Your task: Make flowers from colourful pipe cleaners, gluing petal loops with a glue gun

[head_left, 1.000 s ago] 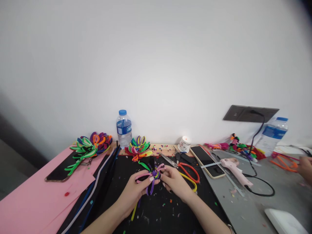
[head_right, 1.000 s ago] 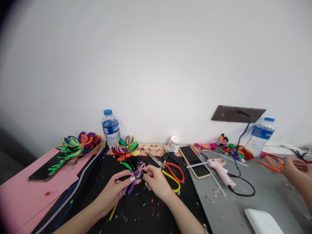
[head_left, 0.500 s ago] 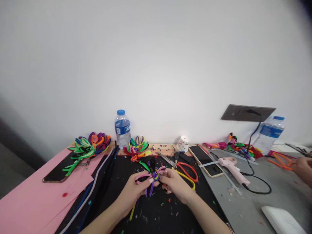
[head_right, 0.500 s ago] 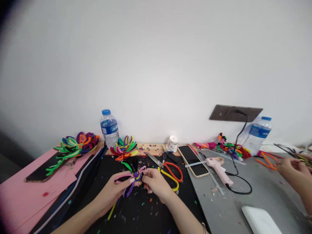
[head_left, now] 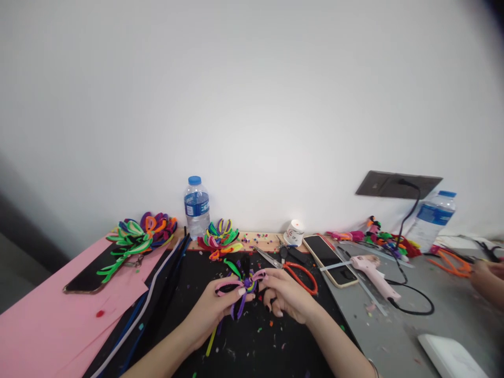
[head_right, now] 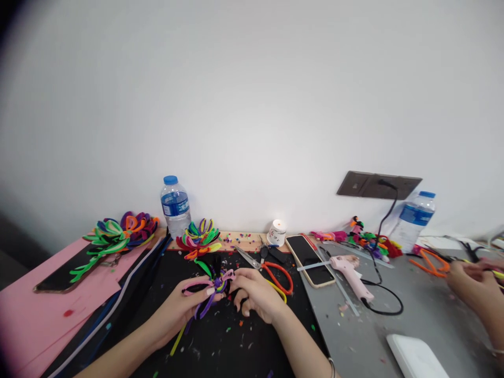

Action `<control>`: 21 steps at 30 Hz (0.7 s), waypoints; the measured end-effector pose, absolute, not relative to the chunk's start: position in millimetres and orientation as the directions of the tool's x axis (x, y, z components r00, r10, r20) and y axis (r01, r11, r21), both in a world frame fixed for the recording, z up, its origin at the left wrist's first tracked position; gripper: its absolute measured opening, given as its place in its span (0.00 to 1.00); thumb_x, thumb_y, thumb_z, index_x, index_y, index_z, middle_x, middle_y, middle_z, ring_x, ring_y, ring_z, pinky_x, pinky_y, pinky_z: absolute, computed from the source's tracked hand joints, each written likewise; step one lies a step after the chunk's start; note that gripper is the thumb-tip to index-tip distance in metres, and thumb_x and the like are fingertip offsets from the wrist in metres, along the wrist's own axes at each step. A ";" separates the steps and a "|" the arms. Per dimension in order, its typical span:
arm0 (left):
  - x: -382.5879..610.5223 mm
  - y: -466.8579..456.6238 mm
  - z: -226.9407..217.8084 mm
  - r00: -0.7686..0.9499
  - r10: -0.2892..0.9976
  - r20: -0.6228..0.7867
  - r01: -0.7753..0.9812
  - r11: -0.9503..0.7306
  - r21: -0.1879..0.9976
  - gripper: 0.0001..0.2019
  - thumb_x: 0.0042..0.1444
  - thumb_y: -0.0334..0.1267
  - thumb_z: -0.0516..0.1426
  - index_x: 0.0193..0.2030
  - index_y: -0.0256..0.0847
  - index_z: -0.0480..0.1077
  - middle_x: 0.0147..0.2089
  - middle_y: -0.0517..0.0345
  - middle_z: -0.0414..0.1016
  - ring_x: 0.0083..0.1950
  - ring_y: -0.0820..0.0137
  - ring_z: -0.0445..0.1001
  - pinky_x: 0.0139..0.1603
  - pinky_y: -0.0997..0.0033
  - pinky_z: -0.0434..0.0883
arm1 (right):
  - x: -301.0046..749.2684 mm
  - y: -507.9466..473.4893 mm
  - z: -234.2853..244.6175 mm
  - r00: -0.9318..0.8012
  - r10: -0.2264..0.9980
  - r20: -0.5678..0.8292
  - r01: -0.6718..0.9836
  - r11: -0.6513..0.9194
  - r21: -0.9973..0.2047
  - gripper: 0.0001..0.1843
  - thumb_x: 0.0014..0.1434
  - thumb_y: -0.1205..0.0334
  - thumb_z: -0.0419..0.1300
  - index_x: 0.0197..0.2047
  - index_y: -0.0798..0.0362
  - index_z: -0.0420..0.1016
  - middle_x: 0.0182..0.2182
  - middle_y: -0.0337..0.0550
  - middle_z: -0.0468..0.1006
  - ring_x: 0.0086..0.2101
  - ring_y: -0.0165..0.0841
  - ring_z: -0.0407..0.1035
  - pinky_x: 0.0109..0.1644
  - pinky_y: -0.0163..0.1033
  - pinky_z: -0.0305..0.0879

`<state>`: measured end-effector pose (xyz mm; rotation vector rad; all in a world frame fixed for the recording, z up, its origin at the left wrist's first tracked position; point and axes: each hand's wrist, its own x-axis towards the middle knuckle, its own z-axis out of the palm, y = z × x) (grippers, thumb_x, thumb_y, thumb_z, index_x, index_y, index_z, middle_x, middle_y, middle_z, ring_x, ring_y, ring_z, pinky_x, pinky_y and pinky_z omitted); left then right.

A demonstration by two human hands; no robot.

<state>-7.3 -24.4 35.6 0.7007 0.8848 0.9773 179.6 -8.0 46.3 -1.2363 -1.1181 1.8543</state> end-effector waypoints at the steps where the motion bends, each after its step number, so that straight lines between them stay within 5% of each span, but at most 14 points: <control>1: -6.7 -25.2 35.7 0.290 0.905 -0.313 -0.384 0.409 0.828 0.16 0.40 0.39 0.67 0.36 0.37 0.71 0.31 0.54 0.80 0.37 0.61 0.79 0.35 0.71 0.71 | 177.9 -8.4 45.8 -0.352 0.849 -0.393 -0.021 -0.427 -0.904 0.13 0.50 0.55 0.58 0.36 0.54 0.67 0.22 0.35 0.71 0.15 0.21 0.62 0.13 0.24 0.50; 5: -6.0 -26.1 35.4 0.314 0.896 -0.315 -0.360 0.419 0.833 0.17 0.39 0.39 0.68 0.35 0.37 0.71 0.31 0.54 0.80 0.37 0.61 0.79 0.34 0.71 0.70 | 174.8 -9.6 42.9 -0.399 0.825 -0.401 0.052 -0.416 -0.908 0.11 0.49 0.56 0.59 0.34 0.54 0.67 0.17 0.31 0.68 0.12 0.21 0.60 0.13 0.25 0.52; 11: -5.7 -26.4 35.3 0.313 0.900 -0.304 -0.333 0.404 0.852 0.16 0.38 0.41 0.68 0.34 0.37 0.72 0.30 0.56 0.79 0.36 0.63 0.79 0.33 0.72 0.69 | 179.0 -8.1 35.6 -0.425 0.814 -0.396 -0.054 -0.460 -0.887 0.15 0.43 0.62 0.63 0.36 0.53 0.67 0.22 0.35 0.72 0.19 0.27 0.70 0.16 0.25 0.57; 17: -4.3 -25.6 35.2 0.255 0.912 -0.321 -0.275 0.387 0.880 0.17 0.37 0.42 0.68 0.33 0.37 0.73 0.26 0.60 0.76 0.31 0.69 0.76 0.31 0.74 0.68 | 180.4 -8.0 36.9 -0.457 0.809 -0.369 -0.171 -0.487 -0.856 0.20 0.38 0.71 0.60 0.39 0.55 0.68 0.30 0.41 0.76 0.34 0.38 0.76 0.30 0.33 0.69; 21: -4.6 -25.6 31.6 0.224 0.922 -0.317 -0.253 0.369 0.894 0.17 0.36 0.43 0.68 0.32 0.37 0.74 0.24 0.64 0.73 0.28 0.73 0.72 0.29 0.77 0.66 | 178.7 -9.8 38.7 -0.419 0.825 -0.379 -0.178 -0.484 -0.857 0.17 0.41 0.67 0.62 0.38 0.56 0.68 0.30 0.43 0.77 0.35 0.39 0.76 0.34 0.37 0.70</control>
